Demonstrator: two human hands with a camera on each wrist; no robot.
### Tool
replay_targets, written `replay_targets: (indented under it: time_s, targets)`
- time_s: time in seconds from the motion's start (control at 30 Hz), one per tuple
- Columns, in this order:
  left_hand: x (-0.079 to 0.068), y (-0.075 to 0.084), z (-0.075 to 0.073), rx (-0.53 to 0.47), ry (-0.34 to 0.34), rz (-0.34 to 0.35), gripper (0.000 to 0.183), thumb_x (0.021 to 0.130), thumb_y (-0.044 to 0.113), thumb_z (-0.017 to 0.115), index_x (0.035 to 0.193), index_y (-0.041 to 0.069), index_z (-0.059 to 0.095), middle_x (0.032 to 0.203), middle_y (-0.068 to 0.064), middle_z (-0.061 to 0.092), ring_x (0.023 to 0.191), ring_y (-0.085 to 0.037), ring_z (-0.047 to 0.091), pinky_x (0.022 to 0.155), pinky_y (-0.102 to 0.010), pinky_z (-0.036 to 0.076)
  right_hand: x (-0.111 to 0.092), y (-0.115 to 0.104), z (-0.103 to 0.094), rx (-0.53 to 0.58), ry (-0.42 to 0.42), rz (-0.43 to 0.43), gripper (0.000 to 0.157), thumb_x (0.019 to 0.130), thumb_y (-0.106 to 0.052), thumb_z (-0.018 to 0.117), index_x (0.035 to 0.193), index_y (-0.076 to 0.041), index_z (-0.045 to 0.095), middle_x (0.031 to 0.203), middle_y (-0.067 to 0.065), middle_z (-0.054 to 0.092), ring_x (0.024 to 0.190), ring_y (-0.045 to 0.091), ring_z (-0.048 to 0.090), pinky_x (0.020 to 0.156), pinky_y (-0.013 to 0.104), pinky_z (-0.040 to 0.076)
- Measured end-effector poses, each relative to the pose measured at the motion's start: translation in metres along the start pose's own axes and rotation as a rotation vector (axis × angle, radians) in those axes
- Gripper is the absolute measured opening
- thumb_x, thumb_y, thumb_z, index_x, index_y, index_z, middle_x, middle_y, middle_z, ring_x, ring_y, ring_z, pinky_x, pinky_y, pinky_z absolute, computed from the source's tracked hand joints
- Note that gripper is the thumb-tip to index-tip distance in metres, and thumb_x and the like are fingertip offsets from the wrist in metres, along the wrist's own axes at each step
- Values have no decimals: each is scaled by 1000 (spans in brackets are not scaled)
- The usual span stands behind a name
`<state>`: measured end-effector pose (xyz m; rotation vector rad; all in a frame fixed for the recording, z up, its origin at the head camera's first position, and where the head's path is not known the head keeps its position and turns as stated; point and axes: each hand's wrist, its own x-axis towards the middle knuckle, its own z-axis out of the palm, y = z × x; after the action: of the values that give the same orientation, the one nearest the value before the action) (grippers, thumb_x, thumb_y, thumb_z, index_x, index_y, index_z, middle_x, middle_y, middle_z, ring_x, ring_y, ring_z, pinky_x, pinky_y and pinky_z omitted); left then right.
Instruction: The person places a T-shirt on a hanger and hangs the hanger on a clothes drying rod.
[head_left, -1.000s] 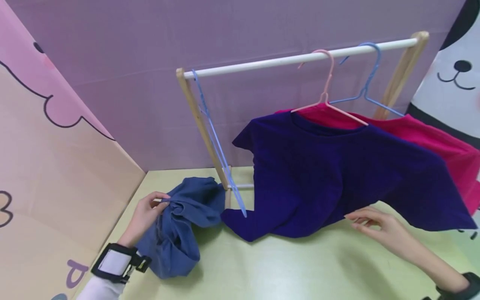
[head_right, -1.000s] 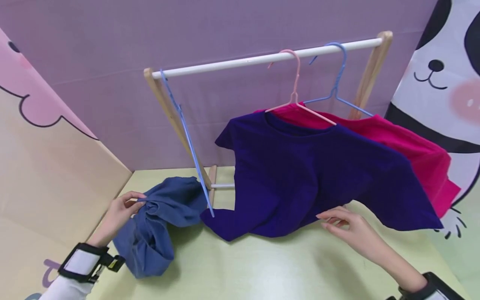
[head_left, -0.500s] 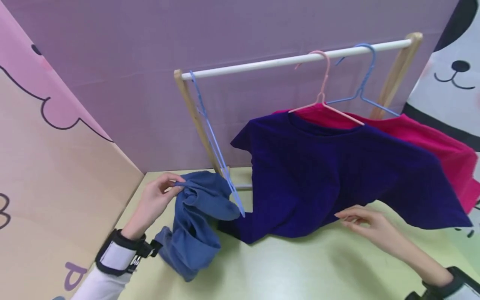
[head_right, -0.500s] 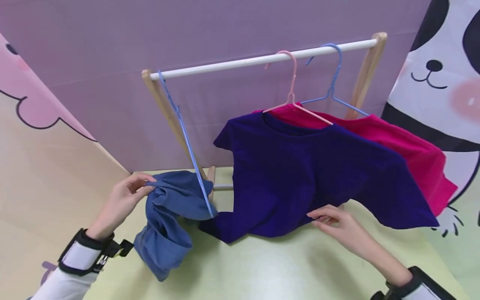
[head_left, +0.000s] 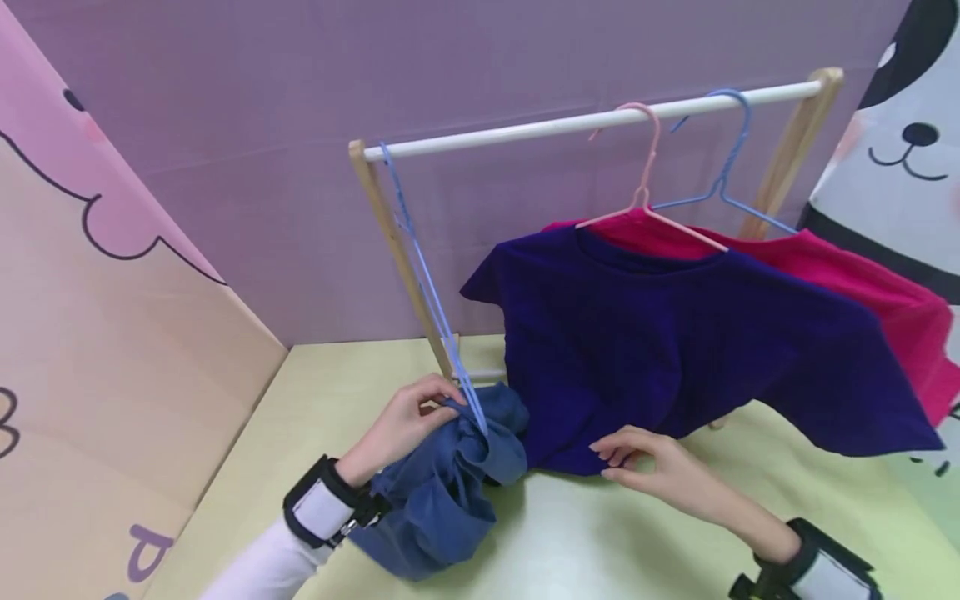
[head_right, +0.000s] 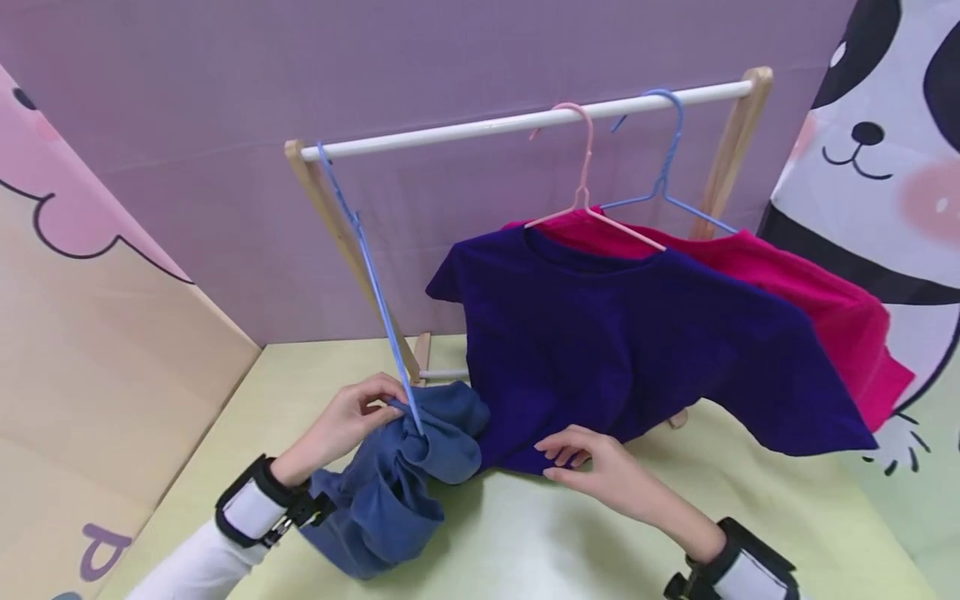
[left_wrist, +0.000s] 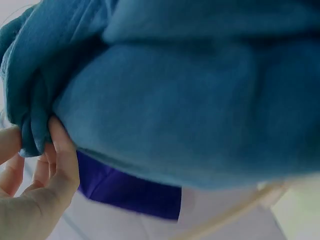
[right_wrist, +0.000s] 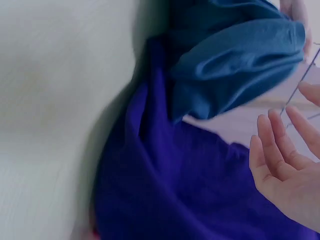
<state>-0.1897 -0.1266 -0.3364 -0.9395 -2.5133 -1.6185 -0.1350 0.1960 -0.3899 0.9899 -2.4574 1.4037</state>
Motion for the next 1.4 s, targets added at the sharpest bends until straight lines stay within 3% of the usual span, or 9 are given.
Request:
replay_targets:
  time_s: [0.2, 0.43, 0.7, 0.83, 0.97, 1.07, 1.2, 1.3, 1.4]
  targets:
    - [4, -6, 20, -52, -18, 12, 10, 79, -10, 57, 87, -5, 61, 94, -15, 57, 89, -13, 54, 77, -27, 48, 18, -2, 34, 37, -89, 30, 40, 78, -16, 68, 114, -4, 53, 94, -1, 59, 80, 8, 56, 67, 27, 47]
    - [8, -13, 33, -71, -25, 3, 13, 80, -8, 56, 90, -4, 63, 96, -15, 57, 92, -15, 52, 77, -25, 47, 42, -1, 60, 27, -149, 148, 57, 77, -29, 69, 123, -4, 46, 106, 7, 56, 83, 11, 56, 66, 30, 48]
    - [8, -23, 40, -77, 9, -34, 15, 80, -6, 58, 93, -2, 65, 99, -15, 54, 92, -18, 48, 75, -23, 46, 61, 9, 80, 7, -132, 166, 27, 79, -18, 66, 101, -5, 57, 91, 4, 62, 75, 10, 58, 64, 24, 47]
    - [6, -28, 41, -71, -1, -65, 17, 83, -4, 56, 98, -1, 63, 103, -14, 51, 94, -20, 48, 78, -25, 46, 68, 12, 84, 76, -128, 199, 10, 82, -12, 62, 89, -6, 58, 84, 3, 61, 75, 8, 57, 63, 22, 46]
    - [3, -28, 40, -4, 41, -61, 25, 83, -3, 57, 108, -1, 58, 102, -13, 54, 93, -24, 54, 79, -33, 46, 73, 15, 84, 159, -98, 280, 7, 83, -9, 59, 87, -4, 57, 79, 6, 61, 65, 11, 56, 55, 24, 46]
    - [-3, -24, 39, 92, 149, -16, 28, 79, -3, 62, 106, -2, 54, 97, -13, 54, 89, -27, 53, 76, -38, 45, 74, 17, 84, 221, -65, 345, 10, 83, -8, 58, 87, 1, 56, 73, 9, 61, 52, 15, 52, 48, 32, 46]
    - [-18, -17, 39, 240, 253, 79, 23, 74, -2, 67, 92, 2, 54, 86, -8, 52, 80, -21, 51, 69, -33, 43, 76, 18, 84, 321, -23, 412, 12, 83, -6, 57, 88, 5, 54, 68, 10, 60, 46, 17, 52, 48, 40, 48]
    - [-35, -13, 45, 422, 216, 204, 22, 72, 3, 69, 86, 9, 54, 81, 0, 49, 74, -12, 46, 65, -25, 39, 78, 18, 85, 370, 1, 441, 13, 83, -5, 56, 88, 6, 53, 64, 8, 58, 45, 16, 52, 49, 39, 49]
    - [-51, -14, 57, 661, 134, 410, 23, 68, 9, 72, 84, 12, 56, 79, 3, 48, 71, -10, 43, 62, -22, 34, 79, 18, 85, 389, 10, 448, 13, 83, -4, 56, 88, 7, 53, 62, 6, 57, 45, 14, 52, 49, 37, 49]
